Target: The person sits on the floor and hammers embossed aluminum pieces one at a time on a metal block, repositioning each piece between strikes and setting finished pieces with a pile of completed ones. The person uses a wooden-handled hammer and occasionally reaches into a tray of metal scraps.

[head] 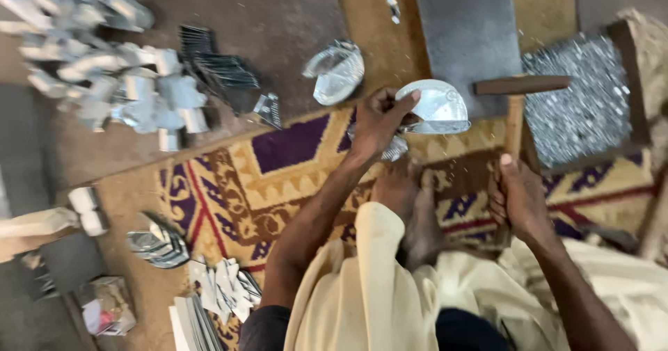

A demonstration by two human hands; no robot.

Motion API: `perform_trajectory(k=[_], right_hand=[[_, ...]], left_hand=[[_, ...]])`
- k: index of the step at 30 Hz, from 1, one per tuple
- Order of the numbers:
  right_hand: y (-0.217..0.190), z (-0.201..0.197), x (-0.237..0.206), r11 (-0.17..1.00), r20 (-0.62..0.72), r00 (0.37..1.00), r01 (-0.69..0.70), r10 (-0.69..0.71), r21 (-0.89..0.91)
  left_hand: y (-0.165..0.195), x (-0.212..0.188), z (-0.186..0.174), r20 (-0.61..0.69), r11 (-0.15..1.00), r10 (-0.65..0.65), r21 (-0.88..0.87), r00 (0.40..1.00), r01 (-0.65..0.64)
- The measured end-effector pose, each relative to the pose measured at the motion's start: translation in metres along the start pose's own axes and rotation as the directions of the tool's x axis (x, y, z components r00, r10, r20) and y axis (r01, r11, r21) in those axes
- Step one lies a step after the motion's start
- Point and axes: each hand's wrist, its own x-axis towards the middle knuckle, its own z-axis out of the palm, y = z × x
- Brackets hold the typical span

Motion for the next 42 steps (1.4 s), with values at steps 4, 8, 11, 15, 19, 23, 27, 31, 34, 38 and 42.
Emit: perform_trajectory(k=[4, 8, 11, 15, 19, 23, 27, 31, 34, 38, 42], right_hand=[[-0.016, 0.01, 0.021, 0.983, -0.053, 0.998, 0.015, -0.025, -0.183], [-0.041, 0.01, 0.003, 0.79, -0.04, 0.919, 0.315, -0.393, -0.526], [-0.056, 0.009, -0.042, 0.725, -0.018, 0.836, 0.465, -0.549, -0.509], [-0.042, 0.024, -0.077, 0.724, 0.129, 0.905, 0.405, -0.406, -0.558], [-0.01, 0.033, -0.06, 0.741, 0.164, 0.96, 0.279, -0.226, -0.611], [-0.014, 0.036, -0.052, 0.724, 0.181, 0.96, 0.281, -0.214, -0.63], [-0.048, 0.067, -0.045, 0.724, 0.197, 0.962, 0.274, -0.191, -0.633], [-0.057, 0.068, -0.042, 0.7, 0.231, 0.953, 0.301, -0.196, -0.648], [-0.036, 0.039, -0.062, 0.693, 0.213, 0.958, 0.287, -0.194, -0.662], [-0.032, 0.003, -0.065, 0.69, 0.237, 0.948, 0.318, -0.213, -0.651], [-0.081, -0.038, -0.047, 0.619, 0.099, 0.832, 0.48, -0.546, -0.622]], left_hand=[[0.022, 0.003, -0.046, -0.095, 0.986, 0.152, 0.08, 0.984, -0.145], [0.035, 0.011, -0.084, -0.25, 0.686, 0.582, 0.661, 0.774, -0.303], [0.048, 0.027, -0.103, -0.081, 0.253, 0.821, 0.939, 0.565, -0.233], [0.058, 0.039, -0.105, -0.159, 0.31, 0.713, 0.945, 0.683, -0.103], [0.05, 0.027, -0.099, -0.072, 0.143, 0.795, 0.987, 0.602, -0.07], [0.01, -0.012, -0.078, -0.044, 0.293, 0.801, 0.898, 0.598, -0.328], [-0.021, -0.057, -0.082, 0.212, 0.146, 0.605, 0.918, 0.768, -0.369], [-0.045, -0.075, -0.089, 0.258, 0.182, 0.51, 0.9, 0.82, -0.396], [-0.06, -0.078, -0.087, 0.298, 0.169, 0.477, 0.893, 0.827, -0.418], [-0.071, -0.074, -0.085, 0.312, 0.13, 0.498, 0.895, 0.809, -0.426], [-0.079, -0.072, -0.078, 0.334, 0.126, 0.579, 0.865, 0.744, -0.486]])
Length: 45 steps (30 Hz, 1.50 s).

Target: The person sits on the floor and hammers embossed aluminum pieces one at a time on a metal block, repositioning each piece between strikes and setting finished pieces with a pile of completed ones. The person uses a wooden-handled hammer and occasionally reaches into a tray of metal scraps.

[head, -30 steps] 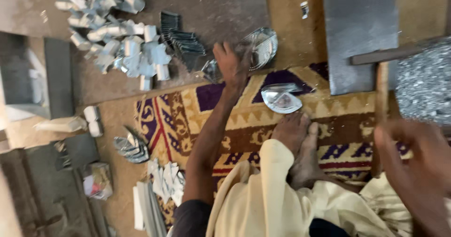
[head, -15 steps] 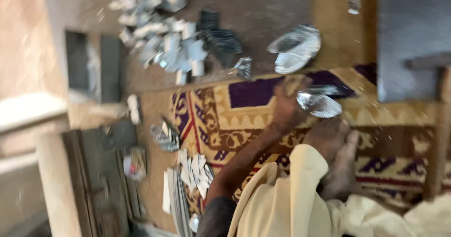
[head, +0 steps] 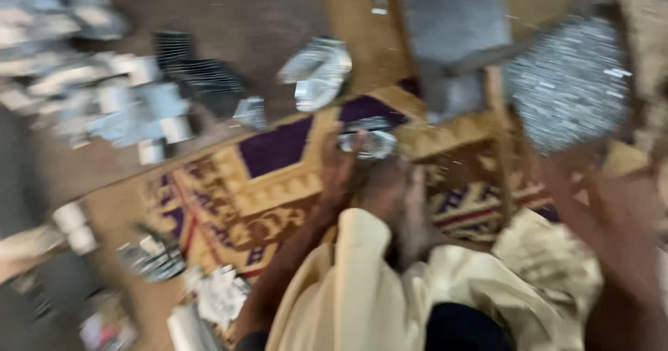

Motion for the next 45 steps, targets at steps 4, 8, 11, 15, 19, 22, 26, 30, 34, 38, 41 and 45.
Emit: perform_trajectory(k=[4, 8, 11, 15, 19, 22, 26, 30, 34, 38, 41, 45], right_hand=[[0.047, 0.008, 0.079, 0.791, -0.2, 0.943, 0.095, -0.266, -0.604], [0.102, 0.031, 0.092, 0.756, -0.229, 0.944, 0.033, -0.239, -0.653], [0.114, 0.032, 0.084, 0.791, -0.252, 0.954, -0.027, -0.162, -0.611], [0.118, 0.023, 0.072, 0.811, -0.296, 0.942, -0.048, -0.157, -0.583], [0.123, 0.019, 0.06, 0.865, -0.325, 0.942, -0.097, -0.08, -0.493], [0.124, 0.016, 0.048, 0.957, -0.31, 0.95, -0.063, -0.029, -0.284], [0.098, 0.021, 0.046, 0.991, -0.372, 0.924, 0.047, -0.092, -0.129], [0.047, 0.051, 0.067, 0.913, -0.341, 0.847, 0.384, -0.408, -0.139], [0.006, 0.078, 0.092, 0.805, -0.182, 0.865, 0.331, -0.467, -0.493], [-0.013, 0.078, 0.09, 0.771, -0.106, 0.89, 0.319, -0.444, -0.551], [-0.022, 0.076, 0.069, 0.806, -0.148, 0.864, 0.37, -0.481, -0.462], [-0.036, 0.088, 0.04, 0.897, -0.141, 0.891, 0.409, -0.432, -0.168]], left_hand=[[0.011, 0.001, 0.002, -0.035, 0.998, 0.0, 0.067, 0.999, 0.003], [0.018, -0.001, -0.003, -0.052, 0.982, 0.05, 0.183, 0.997, -0.039], [0.018, 0.001, -0.005, -0.04, 0.989, 0.04, 0.142, 0.998, -0.034], [0.01, 0.015, -0.011, -0.029, 0.998, 0.018, -0.068, 0.999, -0.02], [0.008, 0.035, -0.025, -0.066, 0.891, -0.249, -0.408, 0.966, 0.202], [0.012, 0.047, -0.038, 0.146, 0.618, -0.57, -0.573, 0.809, 0.539], [0.027, 0.058, -0.052, 0.117, 0.578, -0.442, -0.721, 0.889, 0.382], [0.05, 0.07, -0.054, 0.184, 0.412, -0.477, -0.817, 0.859, 0.404], [0.068, 0.08, -0.056, 0.147, 0.54, -0.477, -0.729, 0.867, 0.421], [0.075, 0.083, -0.061, 0.118, 0.649, -0.437, -0.646, 0.892, 0.403], [0.074, 0.086, -0.064, 0.058, 0.769, -0.321, -0.567, 0.945, 0.296], [0.083, 0.091, -0.063, 0.035, 0.799, -0.207, -0.571, 0.978, 0.189]])
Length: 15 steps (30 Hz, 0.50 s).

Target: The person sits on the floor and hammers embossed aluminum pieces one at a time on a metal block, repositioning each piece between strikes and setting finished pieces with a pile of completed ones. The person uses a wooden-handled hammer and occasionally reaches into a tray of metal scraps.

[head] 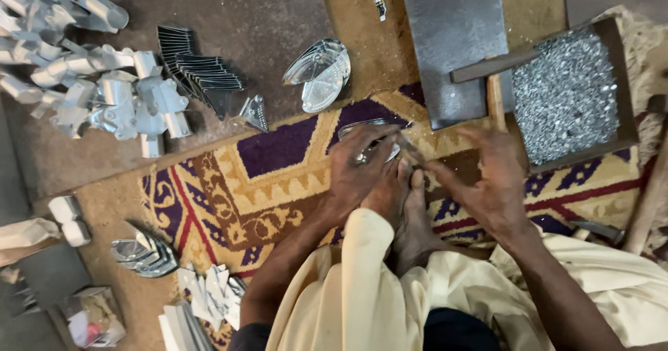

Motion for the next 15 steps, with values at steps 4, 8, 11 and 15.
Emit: perform_trajectory(k=[4, 8, 11, 15], right_hand=[[-0.016, 0.007, -0.007, 0.998, 0.105, 0.994, -0.043, 0.038, 0.047], [-0.019, 0.005, -0.005, 0.997, 0.043, 0.998, 0.041, -0.044, 0.059], [-0.02, 0.003, -0.004, 0.998, 0.055, 0.998, 0.018, -0.022, 0.062], [-0.022, 0.003, -0.005, 0.997, 0.052, 0.998, 0.025, -0.029, 0.069]], left_hand=[[0.012, 0.0, 0.01, 0.073, 0.999, -0.029, -0.012, 0.997, 0.03], [0.019, -0.005, 0.011, 0.125, 0.999, 0.005, -0.034, 0.992, 0.0], [0.02, -0.007, 0.007, 0.154, 0.996, -0.033, -0.075, 0.987, 0.045], [0.021, -0.007, 0.002, 0.17, 0.994, -0.053, -0.088, 0.984, 0.069]])
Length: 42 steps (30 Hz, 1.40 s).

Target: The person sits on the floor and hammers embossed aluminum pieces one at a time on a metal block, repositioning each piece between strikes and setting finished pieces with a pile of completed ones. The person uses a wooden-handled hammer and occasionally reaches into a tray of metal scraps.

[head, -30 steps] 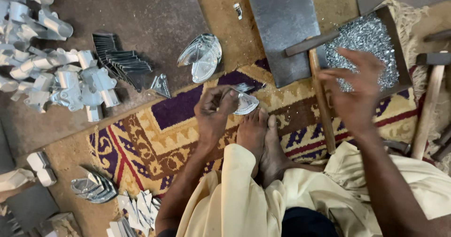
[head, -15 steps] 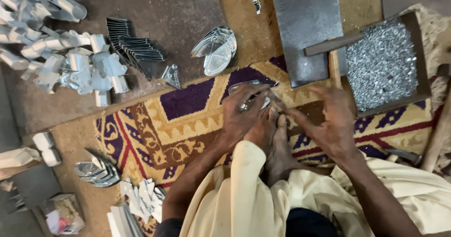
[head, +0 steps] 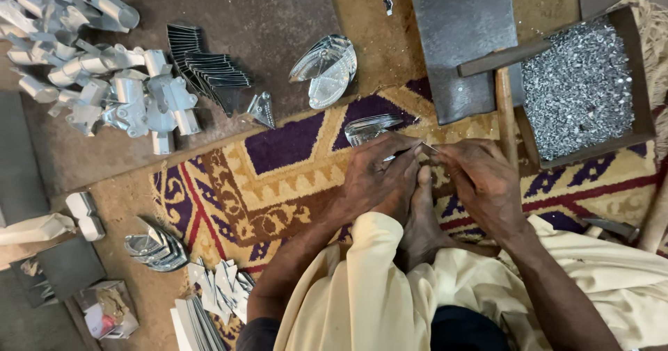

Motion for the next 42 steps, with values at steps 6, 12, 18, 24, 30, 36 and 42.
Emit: perform_trajectory(k=[6, 12, 18, 24, 30, 36, 42], right_hand=[[-0.004, 0.007, -0.006, 0.991, -0.003, 0.992, -0.128, 0.128, 0.032], [0.026, -0.001, -0.018, 0.98, -0.204, 0.96, -0.176, 0.191, 0.09], [0.062, -0.01, -0.024, 0.709, 0.022, 0.749, -0.636, 0.662, 0.304], [0.057, -0.023, -0.041, 0.472, 0.105, 0.554, -0.781, 0.826, 0.408], [0.054, -0.027, -0.055, 0.464, 0.17, 0.522, -0.837, 0.836, 0.291], [0.05, -0.022, -0.066, 0.418, 0.223, 0.508, -0.838, 0.832, 0.35], [0.032, -0.039, -0.074, 0.666, 0.112, 0.703, -0.704, 0.702, 0.246]], left_hand=[[-0.005, 0.003, 0.002, 0.146, 0.996, -0.084, 0.01, 0.986, 0.084], [-0.03, 0.016, 0.009, 0.099, 0.921, -0.212, -0.311, 0.972, 0.232], [-0.056, 0.054, 0.005, 0.099, 0.689, -0.516, -0.542, 0.851, 0.481], [-0.073, 0.065, 0.016, 0.028, 0.749, -0.544, -0.435, 0.839, 0.5], [-0.092, 0.07, 0.024, 0.073, 0.671, -0.552, -0.552, 0.831, 0.494], [-0.1, 0.074, 0.025, 0.083, 0.689, -0.517, -0.55, 0.852, 0.471], [-0.096, 0.073, 0.027, 0.01, 0.77, -0.512, -0.437, 0.859, 0.464]])
